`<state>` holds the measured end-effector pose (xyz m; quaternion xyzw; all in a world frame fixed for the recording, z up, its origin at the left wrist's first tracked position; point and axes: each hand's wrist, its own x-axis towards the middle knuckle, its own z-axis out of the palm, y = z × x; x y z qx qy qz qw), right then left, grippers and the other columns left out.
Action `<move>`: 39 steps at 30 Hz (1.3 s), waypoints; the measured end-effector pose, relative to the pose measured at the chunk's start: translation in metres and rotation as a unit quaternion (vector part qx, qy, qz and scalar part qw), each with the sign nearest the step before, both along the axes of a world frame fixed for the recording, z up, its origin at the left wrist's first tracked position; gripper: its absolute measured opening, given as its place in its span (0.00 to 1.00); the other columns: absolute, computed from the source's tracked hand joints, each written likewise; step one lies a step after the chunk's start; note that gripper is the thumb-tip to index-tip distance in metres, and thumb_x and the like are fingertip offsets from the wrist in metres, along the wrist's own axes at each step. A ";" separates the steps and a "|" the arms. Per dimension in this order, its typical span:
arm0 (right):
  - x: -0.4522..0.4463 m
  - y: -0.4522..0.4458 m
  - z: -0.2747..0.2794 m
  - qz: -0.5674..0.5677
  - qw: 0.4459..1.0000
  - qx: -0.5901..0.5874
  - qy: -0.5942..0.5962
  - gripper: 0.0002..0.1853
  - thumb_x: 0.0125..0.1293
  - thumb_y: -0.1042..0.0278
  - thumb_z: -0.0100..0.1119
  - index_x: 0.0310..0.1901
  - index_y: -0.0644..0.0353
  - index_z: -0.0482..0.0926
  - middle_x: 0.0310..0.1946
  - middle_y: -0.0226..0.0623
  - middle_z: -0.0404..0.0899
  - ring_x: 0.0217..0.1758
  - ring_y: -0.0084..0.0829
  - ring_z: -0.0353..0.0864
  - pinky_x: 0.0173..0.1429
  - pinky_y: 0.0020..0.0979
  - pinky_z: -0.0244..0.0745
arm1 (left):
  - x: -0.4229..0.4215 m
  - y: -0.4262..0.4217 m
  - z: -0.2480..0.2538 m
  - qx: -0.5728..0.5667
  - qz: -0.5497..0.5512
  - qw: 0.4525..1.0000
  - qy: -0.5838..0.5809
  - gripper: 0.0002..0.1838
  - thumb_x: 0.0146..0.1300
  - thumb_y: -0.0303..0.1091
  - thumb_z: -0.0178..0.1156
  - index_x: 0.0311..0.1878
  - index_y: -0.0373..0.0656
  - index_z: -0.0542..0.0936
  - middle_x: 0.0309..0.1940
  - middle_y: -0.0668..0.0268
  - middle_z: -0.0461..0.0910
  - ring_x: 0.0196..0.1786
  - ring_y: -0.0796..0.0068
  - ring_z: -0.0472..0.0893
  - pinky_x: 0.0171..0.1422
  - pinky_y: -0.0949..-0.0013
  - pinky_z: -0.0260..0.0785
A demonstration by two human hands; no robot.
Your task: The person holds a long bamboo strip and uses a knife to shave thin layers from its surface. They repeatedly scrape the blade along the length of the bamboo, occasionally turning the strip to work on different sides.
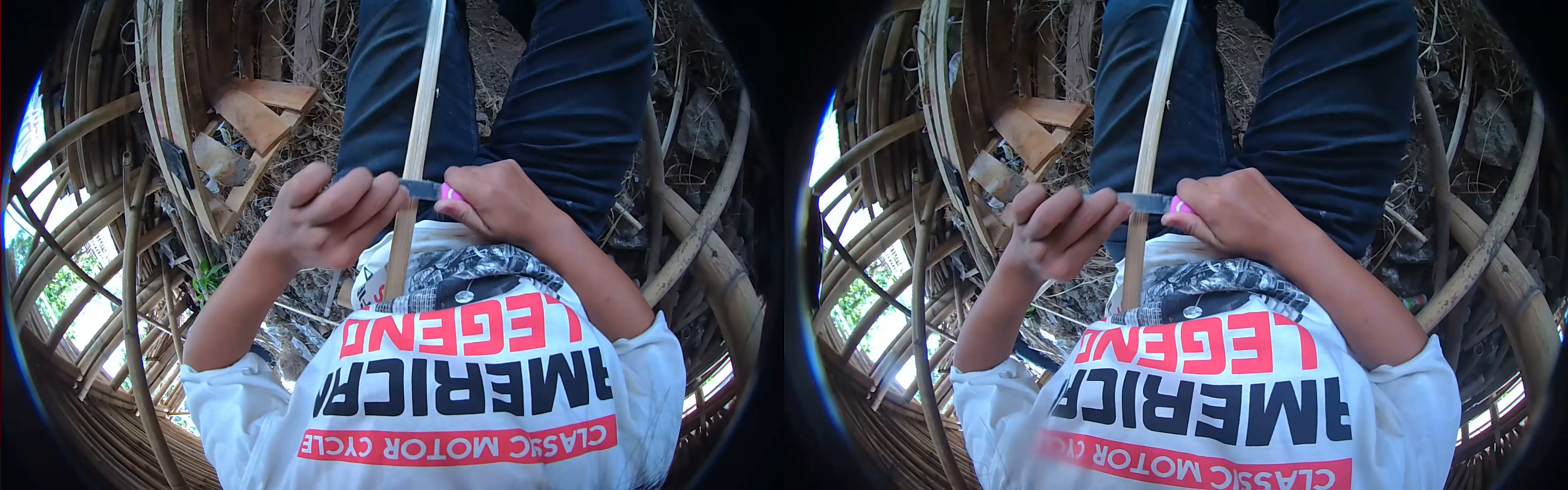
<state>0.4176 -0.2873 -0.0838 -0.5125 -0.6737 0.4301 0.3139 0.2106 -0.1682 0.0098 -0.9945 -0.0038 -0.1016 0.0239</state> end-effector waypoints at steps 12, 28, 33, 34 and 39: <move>0.012 0.046 -0.033 -0.131 0.991 0.002 -0.016 0.24 0.73 0.47 0.47 0.30 0.62 0.74 0.20 0.48 0.77 0.26 0.51 0.79 0.29 0.44 0.71 | 0.042 0.072 -0.040 0.052 -0.031 0.998 -0.015 0.14 0.44 0.34 0.62 0.38 0.47 0.85 0.44 0.77 0.80 0.52 0.77 0.74 0.55 0.68 0.63; -0.002 -0.011 0.026 0.062 0.998 0.024 -0.020 0.21 0.69 0.47 0.54 0.27 0.58 0.75 0.18 0.41 0.77 0.18 0.39 0.78 0.24 0.36 0.70 | -0.022 -0.031 0.022 -0.011 0.058 0.998 0.006 0.14 0.45 0.38 0.66 0.38 0.49 0.87 0.40 0.79 0.81 0.45 0.78 0.70 0.43 0.69 0.57; -0.006 -0.002 0.009 0.045 0.998 0.031 -0.040 0.22 0.69 0.47 0.53 0.27 0.58 0.75 0.18 0.42 0.78 0.19 0.40 0.78 0.23 0.34 0.69 | -0.018 -0.015 0.003 -0.034 0.063 0.997 0.012 0.13 0.45 0.37 0.66 0.38 0.49 0.87 0.42 0.78 0.81 0.46 0.79 0.71 0.43 0.70 0.57; -0.006 -0.001 0.007 0.038 0.998 0.026 -0.046 0.22 0.69 0.47 0.53 0.27 0.58 0.75 0.18 0.42 0.78 0.19 0.41 0.78 0.23 0.35 0.69 | -0.017 -0.012 -0.003 -0.031 0.050 0.998 -0.006 0.16 0.44 0.38 0.64 0.38 0.48 0.87 0.39 0.78 0.81 0.44 0.78 0.69 0.45 0.68 0.55; -0.006 0.005 0.002 -0.004 0.997 0.039 -0.073 0.21 0.69 0.47 0.53 0.29 0.58 0.74 0.20 0.42 0.78 0.21 0.42 0.79 0.25 0.38 0.71 | -0.012 0.000 -0.010 0.002 0.039 0.999 -0.012 0.17 0.42 0.38 0.62 0.39 0.49 0.87 0.38 0.78 0.81 0.44 0.76 0.69 0.47 0.66 0.55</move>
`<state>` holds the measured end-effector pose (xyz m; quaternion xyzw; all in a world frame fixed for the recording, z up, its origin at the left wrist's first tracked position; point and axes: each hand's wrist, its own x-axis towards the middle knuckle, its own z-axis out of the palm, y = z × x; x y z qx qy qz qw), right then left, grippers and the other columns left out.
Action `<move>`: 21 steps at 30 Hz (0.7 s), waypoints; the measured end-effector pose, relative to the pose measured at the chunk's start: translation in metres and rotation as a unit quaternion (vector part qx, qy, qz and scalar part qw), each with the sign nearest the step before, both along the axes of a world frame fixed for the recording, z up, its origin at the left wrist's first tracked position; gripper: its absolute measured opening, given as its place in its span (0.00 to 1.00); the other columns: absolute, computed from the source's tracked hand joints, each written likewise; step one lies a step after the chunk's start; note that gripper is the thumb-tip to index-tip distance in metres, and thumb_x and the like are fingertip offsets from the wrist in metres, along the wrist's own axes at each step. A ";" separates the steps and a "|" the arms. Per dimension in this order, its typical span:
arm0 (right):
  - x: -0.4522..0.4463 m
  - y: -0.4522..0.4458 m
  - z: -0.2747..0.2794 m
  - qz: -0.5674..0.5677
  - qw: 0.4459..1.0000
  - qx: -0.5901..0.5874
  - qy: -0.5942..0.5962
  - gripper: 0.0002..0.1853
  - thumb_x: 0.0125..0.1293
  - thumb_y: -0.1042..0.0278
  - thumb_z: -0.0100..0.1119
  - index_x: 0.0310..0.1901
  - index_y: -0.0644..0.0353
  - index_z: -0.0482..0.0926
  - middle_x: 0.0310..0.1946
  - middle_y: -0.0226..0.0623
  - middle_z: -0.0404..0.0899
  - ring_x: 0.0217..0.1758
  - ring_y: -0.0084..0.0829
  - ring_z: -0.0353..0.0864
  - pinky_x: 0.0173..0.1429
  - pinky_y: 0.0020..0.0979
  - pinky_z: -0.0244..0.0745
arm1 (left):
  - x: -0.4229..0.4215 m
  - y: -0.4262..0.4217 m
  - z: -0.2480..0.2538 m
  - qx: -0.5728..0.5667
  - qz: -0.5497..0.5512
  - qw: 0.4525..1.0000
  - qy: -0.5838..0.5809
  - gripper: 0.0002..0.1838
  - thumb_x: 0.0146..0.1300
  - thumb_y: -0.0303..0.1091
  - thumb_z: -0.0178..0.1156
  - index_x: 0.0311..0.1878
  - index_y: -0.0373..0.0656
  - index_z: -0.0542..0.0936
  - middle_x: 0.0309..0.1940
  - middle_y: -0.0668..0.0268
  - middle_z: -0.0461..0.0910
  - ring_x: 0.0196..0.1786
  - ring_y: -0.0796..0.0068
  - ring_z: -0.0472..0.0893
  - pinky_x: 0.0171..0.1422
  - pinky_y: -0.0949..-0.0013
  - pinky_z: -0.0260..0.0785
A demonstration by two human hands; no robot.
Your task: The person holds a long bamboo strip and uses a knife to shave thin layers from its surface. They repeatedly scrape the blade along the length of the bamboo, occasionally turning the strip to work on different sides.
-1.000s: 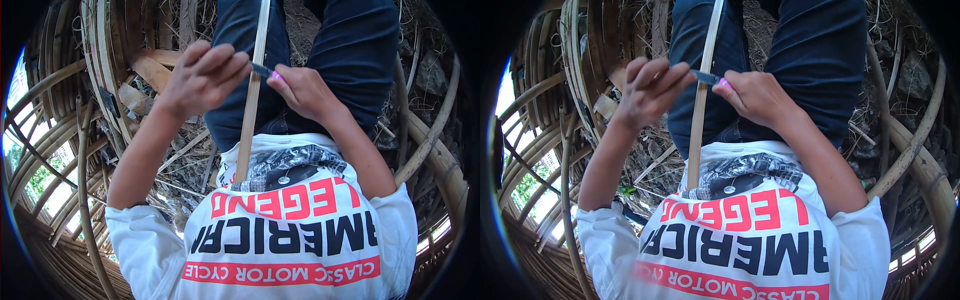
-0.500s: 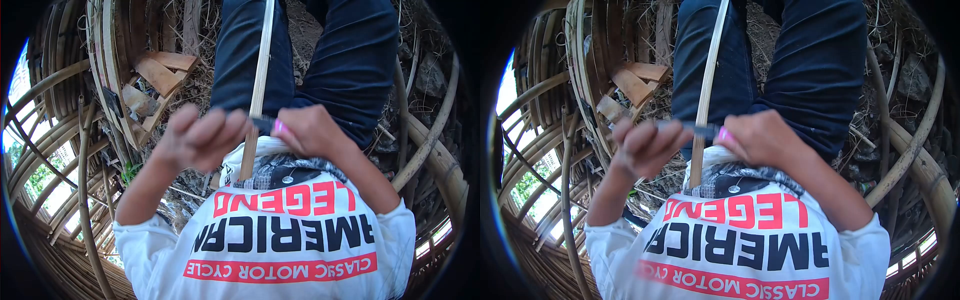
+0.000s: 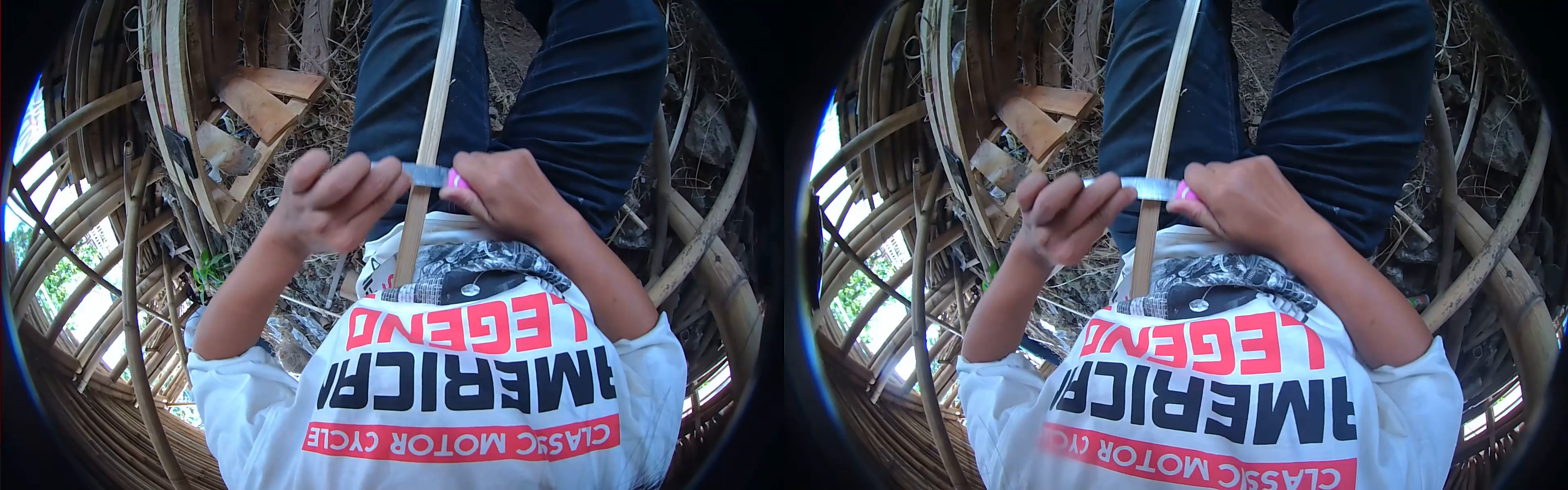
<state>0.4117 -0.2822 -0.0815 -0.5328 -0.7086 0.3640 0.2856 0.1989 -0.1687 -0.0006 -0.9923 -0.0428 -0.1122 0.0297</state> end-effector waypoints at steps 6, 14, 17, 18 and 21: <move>0.011 0.029 -0.021 -0.057 0.998 0.001 0.003 0.23 0.71 0.46 0.51 0.29 0.60 0.73 0.20 0.45 0.77 0.25 0.47 0.79 0.28 0.41 0.71 | 0.019 0.037 -0.022 0.022 -0.012 1.000 -0.006 0.16 0.45 0.35 0.63 0.41 0.47 0.86 0.45 0.76 0.79 0.50 0.76 0.72 0.53 0.67 0.61; 0.019 0.039 -0.012 -0.112 0.993 0.016 0.041 0.22 0.71 0.48 0.50 0.28 0.59 0.74 0.20 0.46 0.77 0.25 0.49 0.79 0.29 0.45 0.72 | 0.044 0.063 -0.009 0.070 -0.054 0.996 -0.007 0.15 0.44 0.35 0.63 0.39 0.49 0.85 0.44 0.77 0.79 0.52 0.76 0.71 0.52 0.69 0.60; 0.015 0.011 0.009 -0.057 0.997 -0.018 0.051 0.21 0.70 0.48 0.53 0.28 0.59 0.74 0.20 0.46 0.77 0.24 0.49 0.79 0.28 0.43 0.72 | 0.026 0.028 0.005 0.060 -0.038 0.997 -0.016 0.11 0.48 0.36 0.66 0.38 0.50 0.85 0.43 0.78 0.78 0.49 0.77 0.70 0.48 0.69 0.59; 0.013 0.003 0.011 -0.039 0.998 -0.027 0.039 0.21 0.70 0.48 0.53 0.28 0.59 0.74 0.20 0.46 0.78 0.23 0.48 0.79 0.28 0.42 0.72 | 0.020 0.018 0.005 0.043 -0.037 0.998 -0.019 0.10 0.50 0.36 0.67 0.37 0.51 0.85 0.42 0.78 0.78 0.48 0.77 0.70 0.47 0.69 0.59; 0.011 0.000 0.009 -0.013 0.997 -0.060 0.056 0.20 0.69 0.49 0.53 0.29 0.59 0.75 0.20 0.45 0.79 0.24 0.47 0.80 0.28 0.41 0.72 | 0.014 0.009 0.009 -0.006 -0.017 1.000 0.007 0.08 0.52 0.36 0.68 0.37 0.51 0.85 0.42 0.79 0.78 0.47 0.78 0.70 0.45 0.69 0.59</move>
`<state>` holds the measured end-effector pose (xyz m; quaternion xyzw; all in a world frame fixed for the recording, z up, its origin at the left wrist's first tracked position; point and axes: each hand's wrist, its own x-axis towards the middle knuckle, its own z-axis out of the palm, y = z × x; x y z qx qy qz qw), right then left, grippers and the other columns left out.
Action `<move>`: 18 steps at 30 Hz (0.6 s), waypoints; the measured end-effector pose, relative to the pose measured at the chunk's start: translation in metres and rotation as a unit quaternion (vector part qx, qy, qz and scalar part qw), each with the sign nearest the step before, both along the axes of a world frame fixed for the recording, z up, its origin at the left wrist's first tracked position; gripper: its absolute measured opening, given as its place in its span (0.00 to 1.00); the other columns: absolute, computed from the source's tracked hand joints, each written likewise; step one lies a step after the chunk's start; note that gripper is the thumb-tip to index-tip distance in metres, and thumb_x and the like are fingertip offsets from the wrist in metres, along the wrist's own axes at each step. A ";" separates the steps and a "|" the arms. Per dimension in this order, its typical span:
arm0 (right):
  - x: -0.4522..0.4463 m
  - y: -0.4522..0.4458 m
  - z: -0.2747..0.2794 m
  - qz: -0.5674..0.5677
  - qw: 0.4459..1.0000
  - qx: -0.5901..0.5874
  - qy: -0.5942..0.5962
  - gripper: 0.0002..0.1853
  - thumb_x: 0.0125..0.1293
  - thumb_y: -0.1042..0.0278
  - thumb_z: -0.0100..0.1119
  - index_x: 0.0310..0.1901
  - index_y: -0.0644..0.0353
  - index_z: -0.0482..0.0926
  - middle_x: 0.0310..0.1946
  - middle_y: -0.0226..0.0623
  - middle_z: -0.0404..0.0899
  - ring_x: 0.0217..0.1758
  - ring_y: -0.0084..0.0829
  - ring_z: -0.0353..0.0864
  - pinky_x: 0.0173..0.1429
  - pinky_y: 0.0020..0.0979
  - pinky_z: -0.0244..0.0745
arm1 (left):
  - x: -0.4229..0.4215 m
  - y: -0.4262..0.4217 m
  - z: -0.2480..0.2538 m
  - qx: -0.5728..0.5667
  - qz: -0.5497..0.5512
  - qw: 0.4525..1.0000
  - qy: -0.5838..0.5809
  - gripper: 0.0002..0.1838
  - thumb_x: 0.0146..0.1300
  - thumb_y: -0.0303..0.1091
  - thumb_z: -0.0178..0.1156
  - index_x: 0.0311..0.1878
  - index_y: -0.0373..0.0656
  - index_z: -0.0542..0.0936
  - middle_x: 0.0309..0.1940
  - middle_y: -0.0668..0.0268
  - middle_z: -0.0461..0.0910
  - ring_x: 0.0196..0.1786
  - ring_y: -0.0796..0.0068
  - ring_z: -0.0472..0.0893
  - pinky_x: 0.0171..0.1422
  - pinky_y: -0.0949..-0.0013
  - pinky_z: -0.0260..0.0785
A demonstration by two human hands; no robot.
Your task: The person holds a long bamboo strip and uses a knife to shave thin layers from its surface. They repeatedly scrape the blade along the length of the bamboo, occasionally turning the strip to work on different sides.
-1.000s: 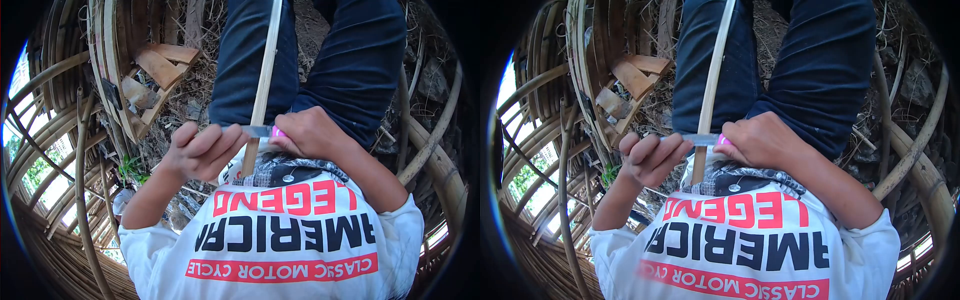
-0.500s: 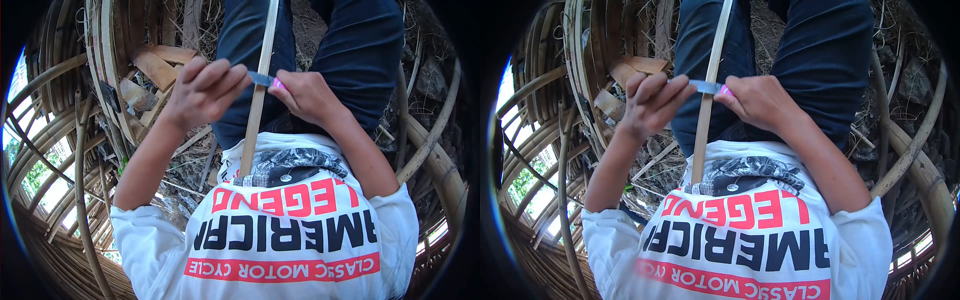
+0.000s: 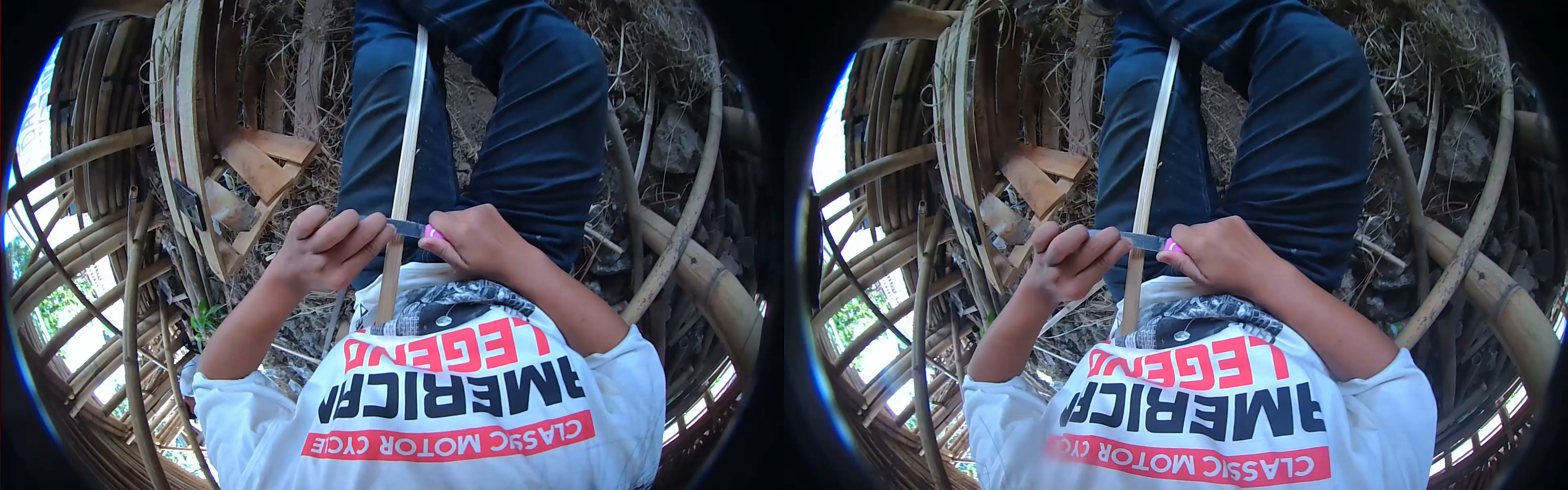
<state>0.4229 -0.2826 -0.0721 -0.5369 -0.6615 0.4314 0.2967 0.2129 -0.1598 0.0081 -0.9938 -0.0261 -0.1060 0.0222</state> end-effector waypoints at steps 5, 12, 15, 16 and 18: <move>0.001 0.009 -0.012 -0.004 1.000 0.016 -0.007 0.21 0.70 0.49 0.52 0.29 0.60 0.74 0.21 0.46 0.78 0.25 0.48 0.79 0.28 0.41 0.72 | -0.002 0.008 -0.017 -0.004 -0.011 1.000 -0.007 0.18 0.43 0.38 0.62 0.41 0.49 0.85 0.43 0.78 0.79 0.46 0.76 0.69 0.50 0.67 0.56; 0.002 0.034 -0.034 -0.081 0.996 0.034 -0.016 0.21 0.72 0.50 0.49 0.30 0.61 0.74 0.21 0.48 0.78 0.26 0.50 0.79 0.29 0.44 0.71 | 0.016 0.043 -0.037 0.004 0.002 1.000 -0.008 0.17 0.46 0.35 0.61 0.42 0.48 0.85 0.47 0.77 0.77 0.51 0.77 0.72 0.54 0.69 0.61; 0.006 0.046 -0.038 -0.101 0.994 0.026 -0.012 0.22 0.73 0.50 0.48 0.30 0.61 0.74 0.22 0.49 0.77 0.27 0.51 0.79 0.30 0.45 0.71 | 0.030 0.061 -0.040 0.021 -0.015 1.000 0.001 0.18 0.46 0.35 0.63 0.43 0.47 0.85 0.47 0.76 0.79 0.51 0.74 0.70 0.56 0.66 0.61; 0.006 0.048 -0.038 -0.107 0.994 0.015 -0.012 0.22 0.73 0.50 0.48 0.30 0.61 0.74 0.21 0.49 0.77 0.27 0.51 0.79 0.30 0.45 0.71 | 0.032 0.065 -0.044 0.022 -0.021 1.000 -0.008 0.17 0.46 0.35 0.63 0.43 0.47 0.85 0.46 0.77 0.79 0.51 0.74 0.70 0.57 0.65 0.61; 0.006 0.047 -0.036 -0.114 0.993 0.003 -0.012 0.22 0.73 0.50 0.48 0.30 0.61 0.74 0.21 0.50 0.77 0.27 0.51 0.79 0.30 0.46 0.71 | 0.033 0.068 -0.043 0.018 -0.028 0.999 -0.010 0.17 0.46 0.34 0.64 0.42 0.48 0.85 0.46 0.77 0.79 0.51 0.75 0.70 0.55 0.66 0.60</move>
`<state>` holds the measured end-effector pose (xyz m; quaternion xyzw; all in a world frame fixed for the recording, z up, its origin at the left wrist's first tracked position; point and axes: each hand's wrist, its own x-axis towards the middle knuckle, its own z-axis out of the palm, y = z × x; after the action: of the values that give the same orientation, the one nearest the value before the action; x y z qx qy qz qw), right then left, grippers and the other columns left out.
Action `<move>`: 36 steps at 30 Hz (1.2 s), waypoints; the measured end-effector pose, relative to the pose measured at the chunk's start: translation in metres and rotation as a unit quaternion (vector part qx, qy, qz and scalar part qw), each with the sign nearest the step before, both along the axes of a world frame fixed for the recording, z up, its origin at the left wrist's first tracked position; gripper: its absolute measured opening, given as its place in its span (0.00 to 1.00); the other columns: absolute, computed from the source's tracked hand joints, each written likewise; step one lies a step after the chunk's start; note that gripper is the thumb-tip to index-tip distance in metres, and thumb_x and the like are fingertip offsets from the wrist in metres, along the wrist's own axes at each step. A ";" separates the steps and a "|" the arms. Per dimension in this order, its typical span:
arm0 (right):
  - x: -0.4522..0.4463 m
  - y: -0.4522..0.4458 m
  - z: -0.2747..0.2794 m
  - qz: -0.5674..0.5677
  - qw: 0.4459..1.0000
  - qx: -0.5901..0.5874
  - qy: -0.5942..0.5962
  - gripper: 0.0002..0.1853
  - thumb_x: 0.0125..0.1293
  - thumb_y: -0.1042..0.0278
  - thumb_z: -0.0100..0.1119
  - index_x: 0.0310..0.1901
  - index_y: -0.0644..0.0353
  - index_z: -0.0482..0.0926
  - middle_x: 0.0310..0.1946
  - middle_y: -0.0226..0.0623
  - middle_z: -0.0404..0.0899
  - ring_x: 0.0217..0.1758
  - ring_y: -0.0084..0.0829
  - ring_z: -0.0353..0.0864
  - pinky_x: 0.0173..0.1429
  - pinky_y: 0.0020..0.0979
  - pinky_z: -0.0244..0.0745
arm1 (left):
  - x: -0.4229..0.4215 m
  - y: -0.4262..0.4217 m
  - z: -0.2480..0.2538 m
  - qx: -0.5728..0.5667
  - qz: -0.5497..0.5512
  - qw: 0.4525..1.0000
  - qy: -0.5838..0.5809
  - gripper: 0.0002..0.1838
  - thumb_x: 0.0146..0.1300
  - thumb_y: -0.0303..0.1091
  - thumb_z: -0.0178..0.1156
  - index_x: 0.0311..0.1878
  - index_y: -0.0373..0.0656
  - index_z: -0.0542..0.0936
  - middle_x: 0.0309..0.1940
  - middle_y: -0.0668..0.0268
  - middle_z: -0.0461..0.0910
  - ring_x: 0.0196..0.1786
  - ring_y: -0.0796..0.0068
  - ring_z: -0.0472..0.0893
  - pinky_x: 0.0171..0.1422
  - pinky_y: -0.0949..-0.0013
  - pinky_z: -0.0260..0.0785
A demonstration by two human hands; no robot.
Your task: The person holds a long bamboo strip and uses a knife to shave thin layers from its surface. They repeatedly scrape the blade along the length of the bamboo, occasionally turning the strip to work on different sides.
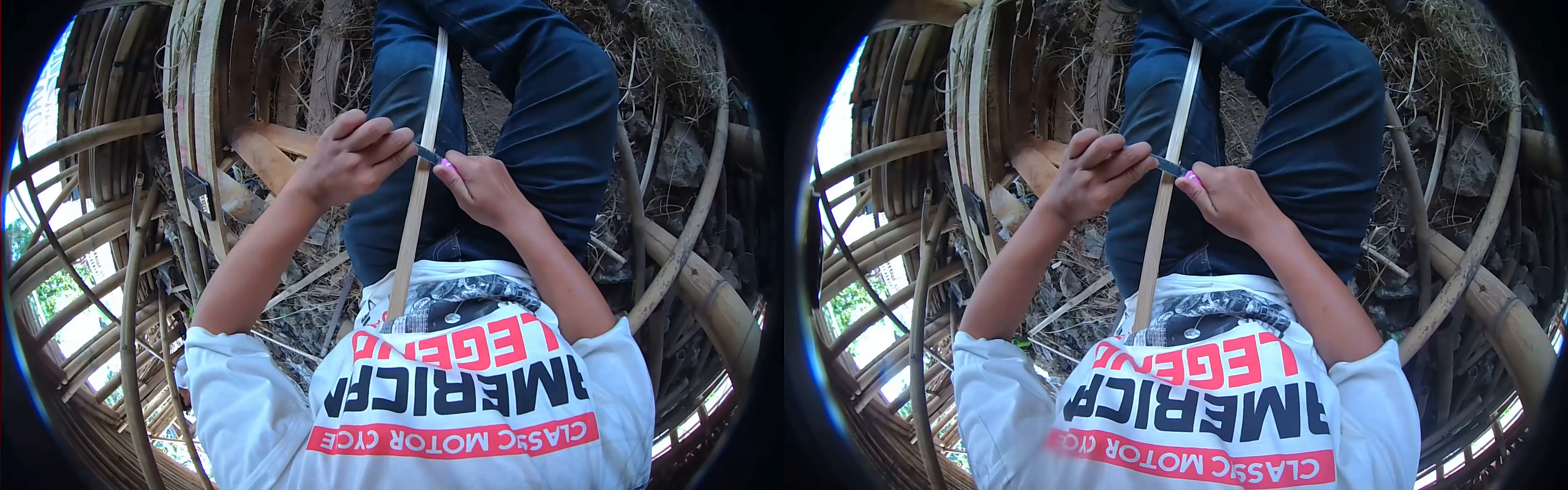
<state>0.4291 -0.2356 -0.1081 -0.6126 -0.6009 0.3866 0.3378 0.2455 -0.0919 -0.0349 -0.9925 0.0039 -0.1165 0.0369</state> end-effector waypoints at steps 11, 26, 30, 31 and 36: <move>-0.009 -0.051 0.038 0.139 0.990 0.019 -0.013 0.21 0.69 0.48 0.54 0.29 0.59 0.75 0.19 0.45 0.79 0.20 0.47 0.79 0.25 0.41 0.72 | -0.047 -0.082 0.038 -0.001 0.055 0.998 -0.037 0.12 0.49 0.37 0.65 0.40 0.51 0.85 0.46 0.79 0.78 0.48 0.77 0.68 0.47 0.69 0.58; 0.008 0.010 0.009 0.037 0.998 -0.017 -0.052 0.22 0.73 0.49 0.48 0.29 0.60 0.75 0.20 0.47 0.78 0.26 0.49 0.79 0.30 0.44 0.71 | -0.007 -0.004 -0.004 0.007 0.027 0.999 -0.031 0.16 0.45 0.35 0.63 0.41 0.50 0.86 0.45 0.77 0.79 0.50 0.76 0.72 0.51 0.68 0.61; 0.006 -0.005 0.035 0.066 0.996 0.026 -0.051 0.21 0.71 0.50 0.51 0.29 0.60 0.74 0.20 0.45 0.77 0.25 0.48 0.79 0.29 0.43 0.71 | -0.021 -0.030 0.019 0.023 0.053 0.997 -0.041 0.14 0.46 0.35 0.64 0.39 0.51 0.86 0.44 0.79 0.79 0.49 0.76 0.70 0.51 0.68 0.60; 0.003 -0.014 0.045 0.077 0.996 0.023 -0.038 0.20 0.70 0.50 0.53 0.29 0.60 0.74 0.20 0.45 0.77 0.25 0.48 0.79 0.28 0.43 0.72 | -0.029 -0.043 0.026 0.022 0.066 0.996 -0.048 0.14 0.46 0.35 0.65 0.39 0.52 0.86 0.44 0.80 0.79 0.48 0.76 0.69 0.50 0.68 0.58; -0.013 -0.050 0.054 0.161 0.985 -0.013 -0.058 0.21 0.67 0.47 0.55 0.29 0.58 0.75 0.20 0.43 0.79 0.22 0.44 0.80 0.26 0.38 0.72 | -0.055 -0.086 0.036 -0.008 0.086 0.994 -0.064 0.14 0.46 0.37 0.67 0.39 0.53 0.86 0.43 0.82 0.80 0.46 0.77 0.67 0.48 0.68 0.55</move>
<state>0.4159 -0.2853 -0.0538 -0.5334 -0.7051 0.4081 0.2276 0.1906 -0.1776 0.0015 -0.9799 -0.0850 -0.1762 0.0393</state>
